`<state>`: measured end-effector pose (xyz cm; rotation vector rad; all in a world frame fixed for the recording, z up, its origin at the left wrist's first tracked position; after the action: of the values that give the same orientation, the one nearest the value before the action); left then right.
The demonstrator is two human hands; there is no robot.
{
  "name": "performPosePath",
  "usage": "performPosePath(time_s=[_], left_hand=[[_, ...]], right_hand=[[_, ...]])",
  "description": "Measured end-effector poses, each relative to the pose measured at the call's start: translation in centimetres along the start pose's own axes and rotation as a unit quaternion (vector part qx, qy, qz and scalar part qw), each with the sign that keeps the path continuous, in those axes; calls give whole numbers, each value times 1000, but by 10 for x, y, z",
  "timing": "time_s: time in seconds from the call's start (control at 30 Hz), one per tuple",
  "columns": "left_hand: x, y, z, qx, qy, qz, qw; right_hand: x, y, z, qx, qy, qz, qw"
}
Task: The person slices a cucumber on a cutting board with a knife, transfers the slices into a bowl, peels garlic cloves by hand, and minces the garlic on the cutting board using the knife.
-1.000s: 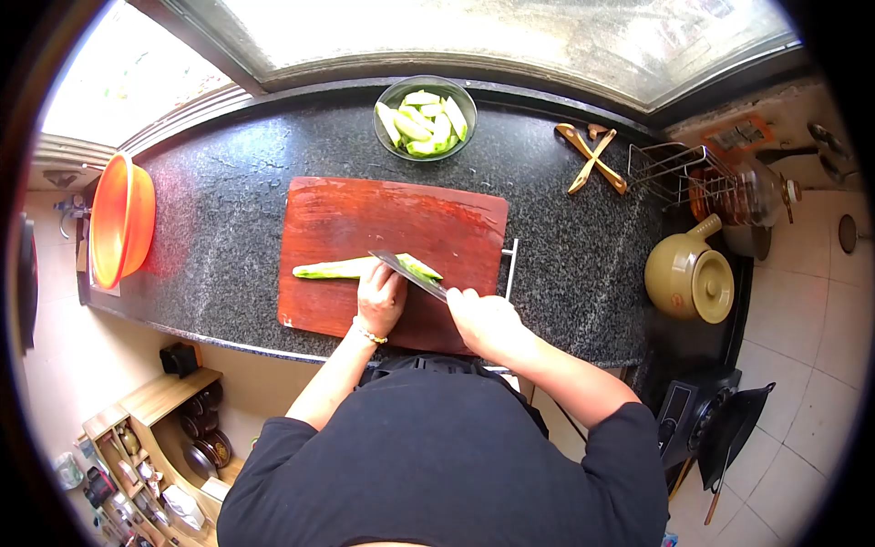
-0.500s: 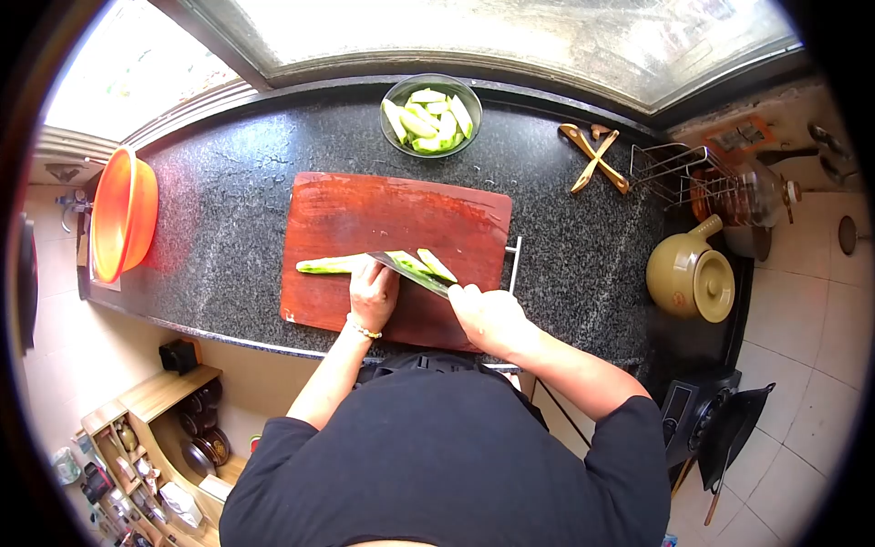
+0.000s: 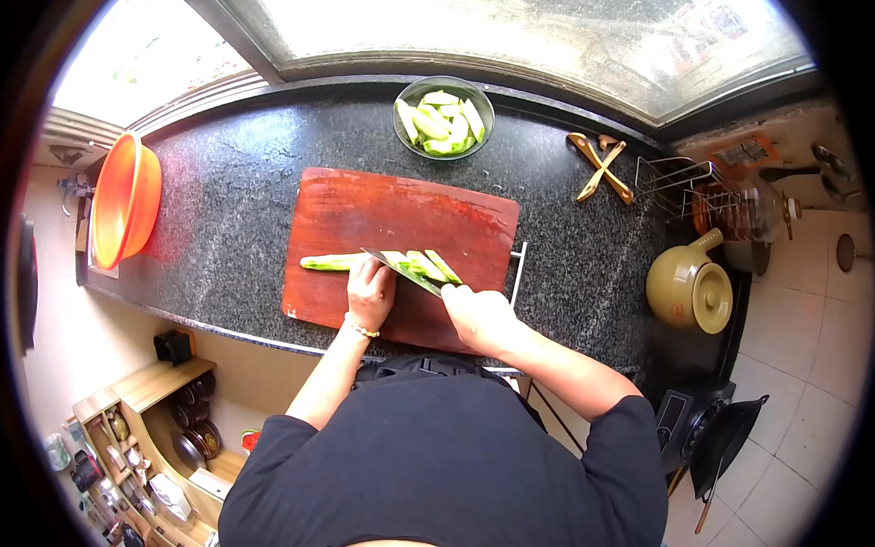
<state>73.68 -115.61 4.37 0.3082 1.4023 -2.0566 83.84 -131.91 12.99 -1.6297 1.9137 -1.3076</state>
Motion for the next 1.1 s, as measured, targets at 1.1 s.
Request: performPosePath(time_s=[1.1], left_hand=[[8, -23, -30, -10, -18, -1, 1000]], right_hand=[[-66, 49, -26, 45, -60, 148, 986]])
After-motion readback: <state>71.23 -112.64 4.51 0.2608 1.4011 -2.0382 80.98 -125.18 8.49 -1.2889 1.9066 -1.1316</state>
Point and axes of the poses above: each hand's wrist, its own x-axis away from the middle knuckle, its own y-axis out of the palm, z = x × y, the point moved 3 cm from there along -x, towards the middle knuckle, and after that the axes turned 7 degrees about -x, right-handed, at the moved point
